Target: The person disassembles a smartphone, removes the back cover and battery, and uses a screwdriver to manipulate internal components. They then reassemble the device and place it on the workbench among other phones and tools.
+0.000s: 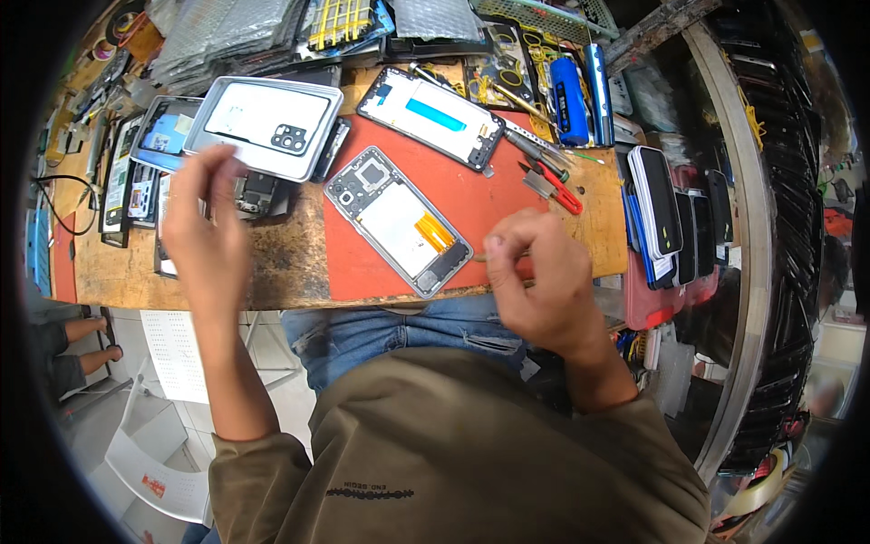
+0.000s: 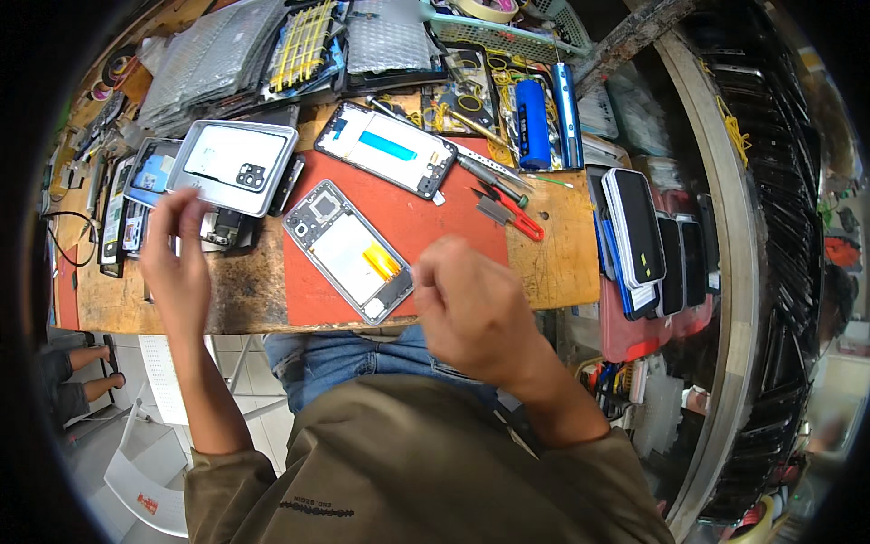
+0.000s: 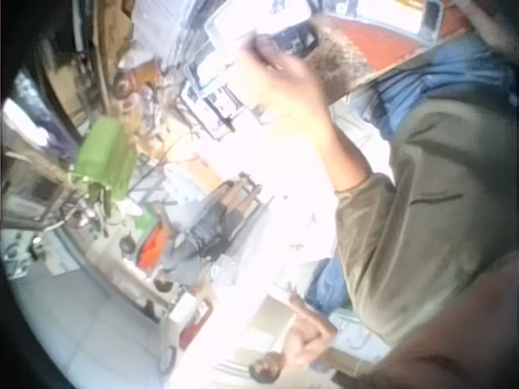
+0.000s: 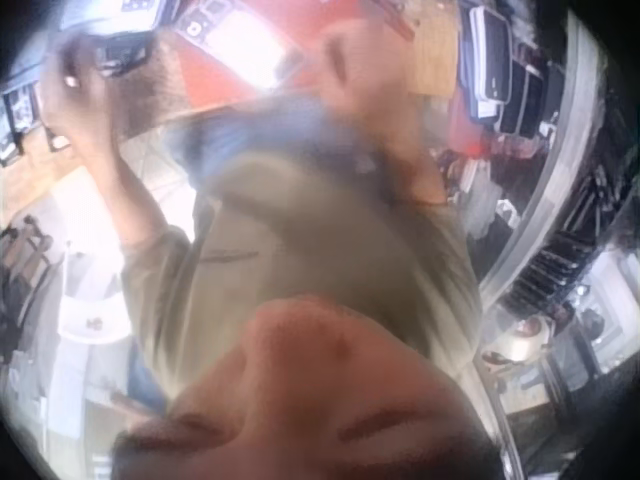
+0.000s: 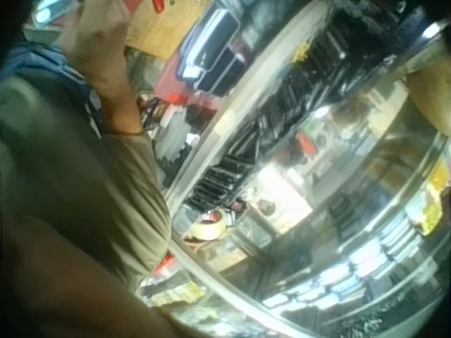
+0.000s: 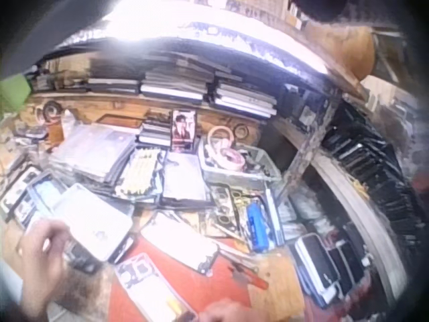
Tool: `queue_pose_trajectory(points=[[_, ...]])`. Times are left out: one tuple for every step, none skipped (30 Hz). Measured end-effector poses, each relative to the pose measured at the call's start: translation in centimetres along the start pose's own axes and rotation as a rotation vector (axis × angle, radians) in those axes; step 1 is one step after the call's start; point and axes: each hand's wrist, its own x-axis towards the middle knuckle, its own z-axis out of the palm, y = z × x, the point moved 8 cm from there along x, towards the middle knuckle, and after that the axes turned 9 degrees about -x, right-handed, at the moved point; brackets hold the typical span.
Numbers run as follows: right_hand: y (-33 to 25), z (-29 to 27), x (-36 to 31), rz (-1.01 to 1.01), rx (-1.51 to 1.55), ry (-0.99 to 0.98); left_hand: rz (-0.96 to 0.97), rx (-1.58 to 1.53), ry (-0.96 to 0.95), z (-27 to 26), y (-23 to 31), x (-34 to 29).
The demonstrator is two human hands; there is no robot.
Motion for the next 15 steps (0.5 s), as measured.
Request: queue_pose_trajectory(points=[[-0.4, 0.5, 0.1, -0.026, 0.054, -0.017, 0.027, -0.029, -0.129, 1.5, 1.2, -1.6], [-0.7, 1.1, 0.1, -0.046, 0.102, -0.038, 0.036, -0.089, -0.259, 2.9, 2.3, -3.4], [-1.0, 1.8, 0.1, -0.035, 0.159, -0.079, 0.074, -0.101, -0.331, 4.1, 3.5, -4.9], [-1.1, 2.5, 0.1, -0.023, 0.229, -0.127, 0.074, -0.150, -0.417, 5.2, 4.3, -6.3], [-1.4, 2.7, 0.2, -0.055, 0.220, -0.133, 0.098, -0.187, -0.454, 5.9, 5.0, -7.1], [-1.8, 3.0, 0.3, -0.088, 0.224, -0.146, 0.067, -0.226, -0.507, 6.6, 5.3, -7.8], [-2.1, 3.2, 0.3, -0.117, 0.241, -0.151, 0.034, -0.294, -0.503, 7.0, 5.6, -8.4], [-2.3, 3.4, 0.4, -0.134, 0.211, -0.160, 0.008, -0.359, -0.531, 7.4, 5.9, -8.9], [-2.4, 3.5, 0.5, -0.149, 0.195, -0.159, -0.042, -0.422, -0.560, 7.9, 6.0, -9.3], [-2.5, 3.6, 0.6, -0.151, 0.198, -0.168, -0.092, -0.511, -0.590, 8.2, 6.1, -9.7], [-2.6, 3.6, 0.7, -0.164, 0.177, -0.161, -0.040, -0.453, -0.602, 8.3, 6.4, -9.8], [-2.7, 3.7, 0.8, -0.165, 0.175, -0.164, -0.042, -0.455, -0.604, 8.3, 6.5, -9.9], [-2.8, 3.7, 0.9, -0.166, 0.172, -0.166, -0.043, -0.457, -0.606, 8.3, 6.5, -10.0], [-2.9, 3.7, 1.0, -0.172, 0.169, -0.166, -0.043, -0.459, -0.609, 8.3, 6.5, -10.1], [-3.0, 3.7, 1.1, -0.178, 0.166, -0.165, -0.039, -0.457, -0.613, 8.3, 6.4, -10.1]])
